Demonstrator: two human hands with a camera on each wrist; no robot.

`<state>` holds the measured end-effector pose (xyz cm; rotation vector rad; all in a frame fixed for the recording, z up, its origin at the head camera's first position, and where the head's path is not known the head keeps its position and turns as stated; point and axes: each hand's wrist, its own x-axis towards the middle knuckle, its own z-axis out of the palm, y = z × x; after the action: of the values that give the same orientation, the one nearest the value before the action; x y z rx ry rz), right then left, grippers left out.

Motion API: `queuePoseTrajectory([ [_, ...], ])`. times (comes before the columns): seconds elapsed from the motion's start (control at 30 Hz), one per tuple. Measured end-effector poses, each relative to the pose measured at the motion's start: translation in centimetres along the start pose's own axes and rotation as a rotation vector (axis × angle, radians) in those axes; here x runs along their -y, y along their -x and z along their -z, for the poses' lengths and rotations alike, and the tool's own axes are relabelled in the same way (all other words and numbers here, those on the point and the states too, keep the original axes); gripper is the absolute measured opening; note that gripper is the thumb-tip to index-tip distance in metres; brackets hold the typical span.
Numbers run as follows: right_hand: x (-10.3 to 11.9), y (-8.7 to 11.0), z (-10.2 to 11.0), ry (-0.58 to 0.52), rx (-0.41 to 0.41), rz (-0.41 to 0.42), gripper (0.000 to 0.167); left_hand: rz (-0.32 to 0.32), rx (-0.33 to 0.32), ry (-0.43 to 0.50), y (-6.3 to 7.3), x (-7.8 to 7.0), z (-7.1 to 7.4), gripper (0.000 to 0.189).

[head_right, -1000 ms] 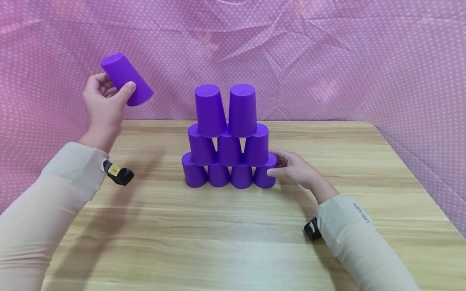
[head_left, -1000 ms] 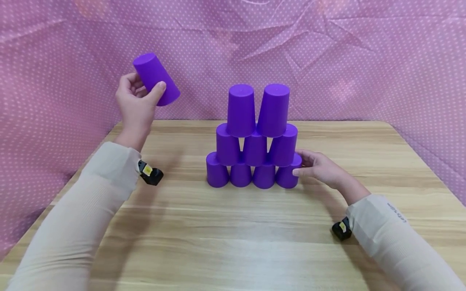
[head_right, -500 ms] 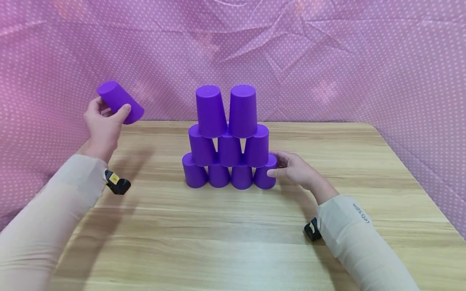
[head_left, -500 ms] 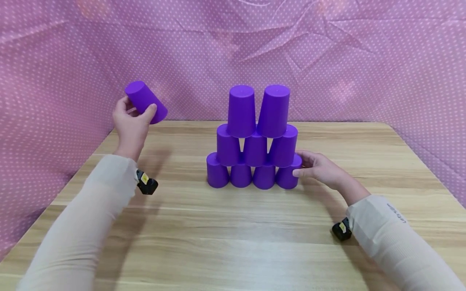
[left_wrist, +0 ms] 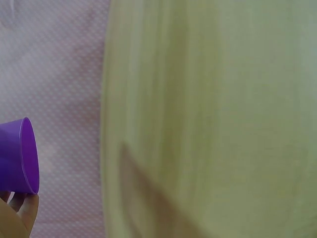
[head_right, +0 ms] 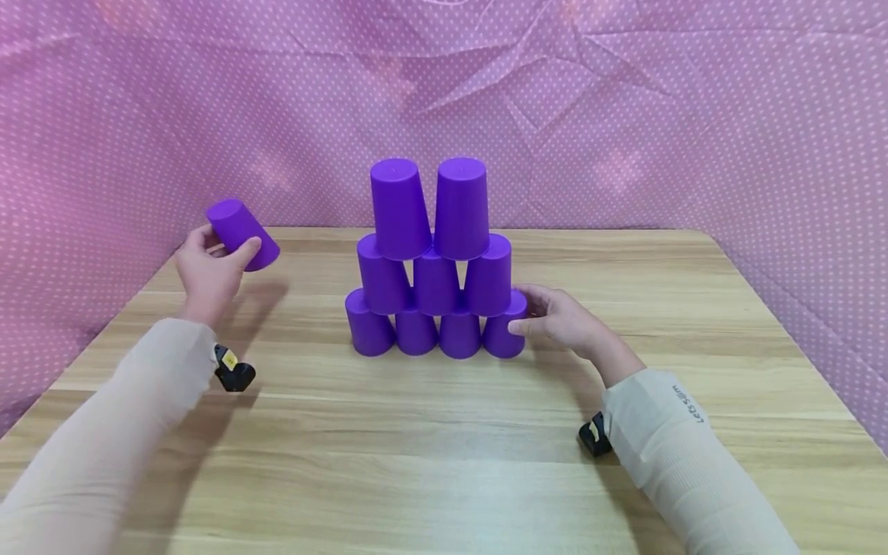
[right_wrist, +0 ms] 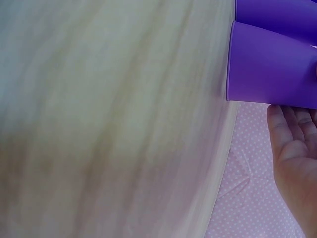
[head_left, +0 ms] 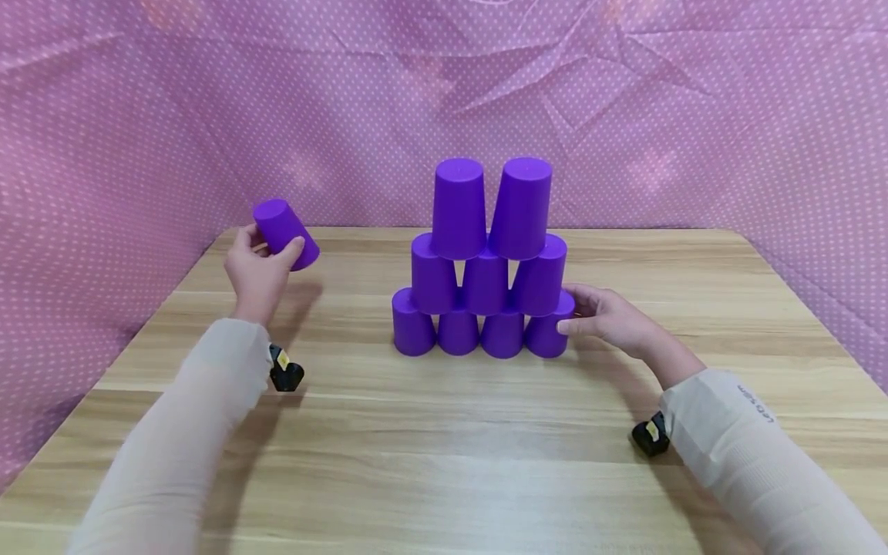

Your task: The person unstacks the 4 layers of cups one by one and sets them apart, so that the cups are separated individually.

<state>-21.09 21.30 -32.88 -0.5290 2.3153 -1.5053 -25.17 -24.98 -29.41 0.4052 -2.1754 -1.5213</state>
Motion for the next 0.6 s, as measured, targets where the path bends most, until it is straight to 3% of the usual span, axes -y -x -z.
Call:
queuePoseTrajectory([
  [0.3,0.0,-0.1,0.0,0.000,0.004,-0.007,0.061,0.100,0.083,-0.064,0.7,2.0,0.2,0.068],
  [0.6,-0.2,-0.2,0.0,-0.004,-0.005,-0.004,0.062,0.171,0.113,-0.081,1.0,3.3,0.2,0.071],
])
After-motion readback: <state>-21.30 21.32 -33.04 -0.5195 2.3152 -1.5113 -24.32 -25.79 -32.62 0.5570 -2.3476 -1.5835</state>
